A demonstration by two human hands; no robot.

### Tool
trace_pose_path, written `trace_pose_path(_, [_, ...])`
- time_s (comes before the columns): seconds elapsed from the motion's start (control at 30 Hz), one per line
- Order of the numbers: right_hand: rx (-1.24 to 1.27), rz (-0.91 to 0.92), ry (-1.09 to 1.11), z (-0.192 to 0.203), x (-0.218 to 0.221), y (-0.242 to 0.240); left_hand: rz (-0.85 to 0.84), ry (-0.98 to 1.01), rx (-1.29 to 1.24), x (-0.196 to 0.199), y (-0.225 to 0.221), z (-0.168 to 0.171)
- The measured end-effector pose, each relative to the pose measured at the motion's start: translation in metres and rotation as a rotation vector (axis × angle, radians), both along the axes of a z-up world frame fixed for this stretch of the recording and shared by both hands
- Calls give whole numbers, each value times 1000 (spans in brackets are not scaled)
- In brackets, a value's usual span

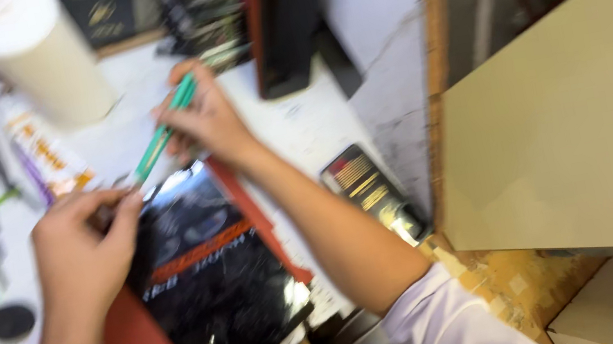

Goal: The person uses a green utility knife and a thin tool to pry the screen away from the frame of a mobile device on a repair bench.

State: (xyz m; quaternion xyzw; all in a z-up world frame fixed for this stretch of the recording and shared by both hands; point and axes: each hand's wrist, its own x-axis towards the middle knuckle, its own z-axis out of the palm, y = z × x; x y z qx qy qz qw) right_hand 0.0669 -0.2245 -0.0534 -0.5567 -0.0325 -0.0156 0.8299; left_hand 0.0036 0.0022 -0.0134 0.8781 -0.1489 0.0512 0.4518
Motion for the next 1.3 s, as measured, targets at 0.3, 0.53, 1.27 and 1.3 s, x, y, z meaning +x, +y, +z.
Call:
trace_pose_path(0.3, [141,90,-16,15,-5,3,84,20,38,-4,-1,4])
trace_pose_path(0.53, [120,-1,-125,-3,-1,2,99,9,14,-3,3,-6])
trace_pose_path(1.27, [-20,-39,-33,35,-18,-1,30,-142,341,7,-9,-12])
trace_pose_path(1.3, [-216,-82,-85,37,-20,-2,29,-137,349,5,-12,-9])
